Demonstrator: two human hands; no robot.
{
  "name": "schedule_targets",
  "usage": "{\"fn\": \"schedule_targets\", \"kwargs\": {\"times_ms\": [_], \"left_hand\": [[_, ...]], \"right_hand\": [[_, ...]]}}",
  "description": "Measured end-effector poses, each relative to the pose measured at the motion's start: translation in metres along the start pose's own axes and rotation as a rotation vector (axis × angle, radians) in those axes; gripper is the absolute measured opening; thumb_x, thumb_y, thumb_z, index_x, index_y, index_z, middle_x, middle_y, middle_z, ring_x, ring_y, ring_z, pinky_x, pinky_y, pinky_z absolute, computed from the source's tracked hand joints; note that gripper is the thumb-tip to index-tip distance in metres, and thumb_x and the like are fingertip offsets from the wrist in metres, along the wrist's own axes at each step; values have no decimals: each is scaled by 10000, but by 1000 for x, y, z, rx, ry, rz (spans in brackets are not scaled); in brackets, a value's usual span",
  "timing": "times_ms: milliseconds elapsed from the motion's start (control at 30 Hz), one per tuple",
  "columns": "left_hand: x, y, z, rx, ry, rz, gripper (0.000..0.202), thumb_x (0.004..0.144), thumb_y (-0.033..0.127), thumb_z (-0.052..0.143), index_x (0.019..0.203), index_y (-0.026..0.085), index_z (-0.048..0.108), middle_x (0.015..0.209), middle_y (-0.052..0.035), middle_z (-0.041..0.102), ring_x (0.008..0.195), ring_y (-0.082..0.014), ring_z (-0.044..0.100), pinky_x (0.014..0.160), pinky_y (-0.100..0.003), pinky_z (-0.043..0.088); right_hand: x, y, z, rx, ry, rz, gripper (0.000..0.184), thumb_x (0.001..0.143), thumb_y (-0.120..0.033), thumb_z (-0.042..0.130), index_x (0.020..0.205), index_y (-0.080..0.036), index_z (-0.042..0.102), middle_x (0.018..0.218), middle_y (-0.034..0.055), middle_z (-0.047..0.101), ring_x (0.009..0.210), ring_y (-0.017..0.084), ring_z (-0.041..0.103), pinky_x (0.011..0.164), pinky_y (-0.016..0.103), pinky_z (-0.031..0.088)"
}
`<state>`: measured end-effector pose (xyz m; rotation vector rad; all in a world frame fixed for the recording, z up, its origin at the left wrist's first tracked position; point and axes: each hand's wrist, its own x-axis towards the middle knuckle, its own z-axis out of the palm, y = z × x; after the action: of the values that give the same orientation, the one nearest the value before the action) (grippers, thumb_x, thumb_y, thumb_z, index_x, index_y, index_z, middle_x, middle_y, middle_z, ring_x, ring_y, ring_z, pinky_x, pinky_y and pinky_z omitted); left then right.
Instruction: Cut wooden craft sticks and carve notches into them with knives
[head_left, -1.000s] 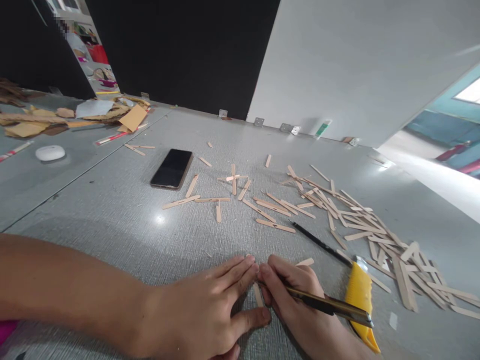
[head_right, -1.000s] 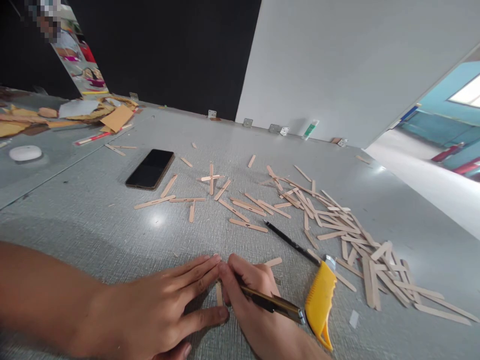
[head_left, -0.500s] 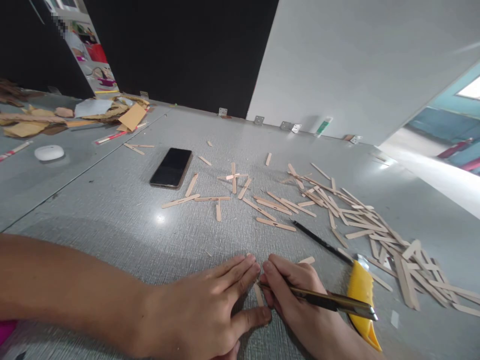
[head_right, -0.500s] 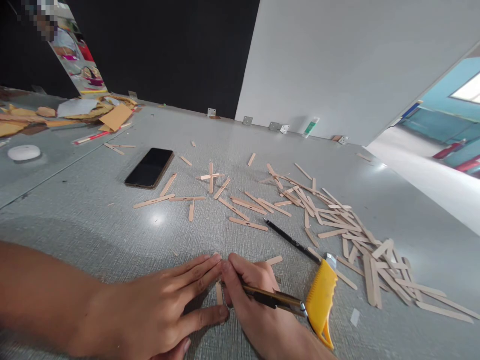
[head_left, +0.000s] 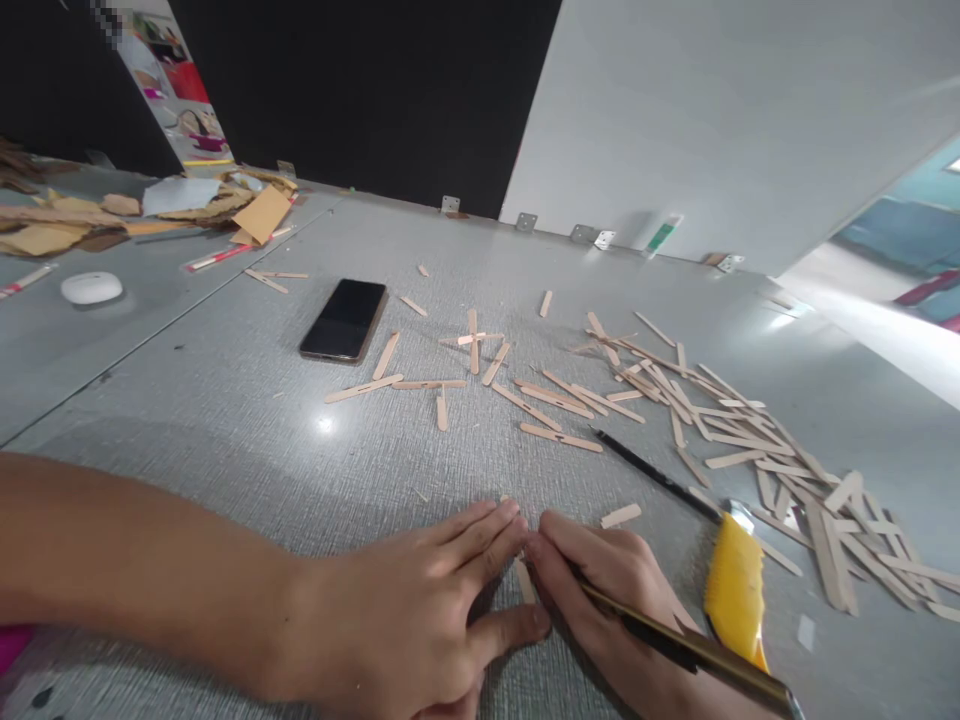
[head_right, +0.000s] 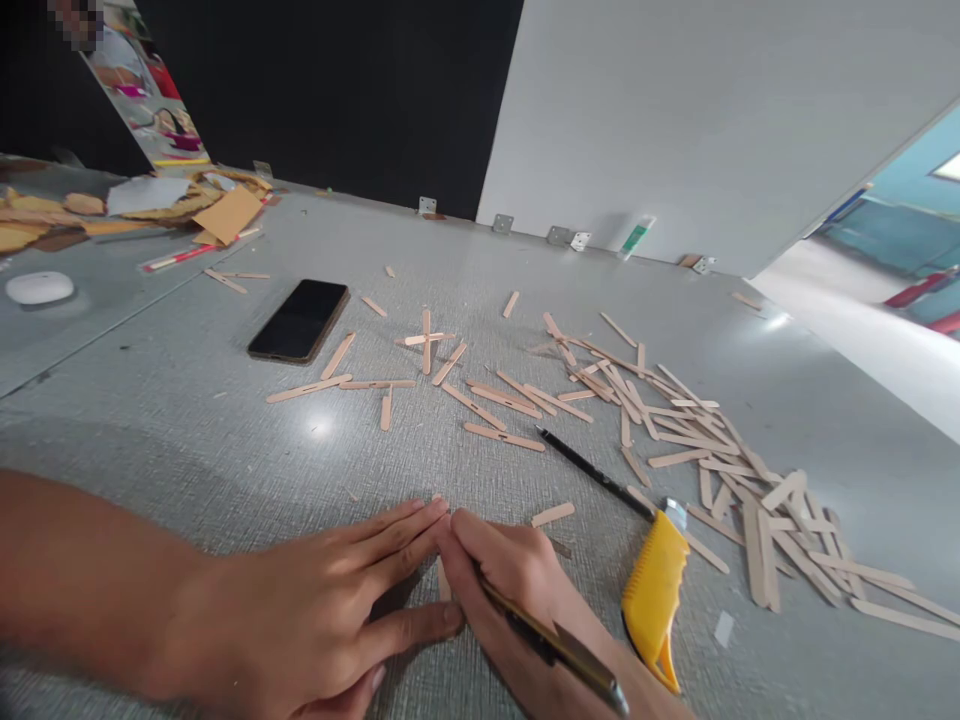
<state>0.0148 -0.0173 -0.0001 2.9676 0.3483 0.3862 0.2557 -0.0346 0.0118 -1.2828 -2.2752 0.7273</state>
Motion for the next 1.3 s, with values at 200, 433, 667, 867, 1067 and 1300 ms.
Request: {"fn": "schedule_targets", "kwargs": {"times_ms": [200, 433, 667, 867, 1067, 1300], "left_hand": [[1, 0, 1, -22, 17, 8, 645, 1026, 396, 576, 1570, 59, 499, 1611, -324, 446, 1565, -446, 370, 1286, -527, 355], [2, -2, 4, -166, 62, -37, 538, 1007, 299, 572, 1519, 134, 578, 1674, -265, 393, 1585, -420, 348, 1299, -553, 333], [0, -5, 1, -257, 14, -70, 598, 981, 341, 620, 1551, 176, 548, 1715, -251, 315, 1593, -446, 320, 1312, -612, 256], [0, -6, 2, -250, 18, -67, 611, 996, 390, 633, 1564, 184, 539, 1719, -240, 317, 1596, -445, 321, 1309, -609, 263], [-1, -4, 5, -232, 70, -74, 585, 1042, 442, 575, 1576, 206, 532, 1725, -209, 332, 1593, -419, 342, 1316, -571, 267], [1, -5, 6, -119, 89, -57, 580, 1063, 480, 496, 1561, 185, 530, 1646, -253, 440, 1553, -421, 414, 1292, -554, 297]], "right_hand": [[-3, -2, 8, 34, 60, -62, 332, 1127, -223, 413, 800, -269, 380, 648, -73, 454, 502, 116, 393, 506, 264, 331], [1, -3, 5, 61, 117, 175, 433, 1129, -322, 440, 703, -264, 487, 560, -47, 597, 489, 128, 530, 549, 257, 432], [1, -6, 6, 60, 160, 142, 443, 1123, -324, 449, 691, -254, 519, 525, -71, 582, 424, 95, 515, 497, 233, 407], [0, -2, 7, 83, 174, 151, 444, 1123, -333, 465, 691, -251, 524, 518, -72, 577, 418, 92, 511, 478, 223, 400], [3, -6, 6, 92, 165, 123, 451, 1129, -335, 460, 691, -249, 522, 524, -70, 562, 425, 92, 502, 479, 224, 399], [-2, 4, 14, 65, 181, 93, 403, 1134, -310, 476, 737, -257, 437, 559, -101, 437, 444, 87, 386, 468, 227, 346]]}}
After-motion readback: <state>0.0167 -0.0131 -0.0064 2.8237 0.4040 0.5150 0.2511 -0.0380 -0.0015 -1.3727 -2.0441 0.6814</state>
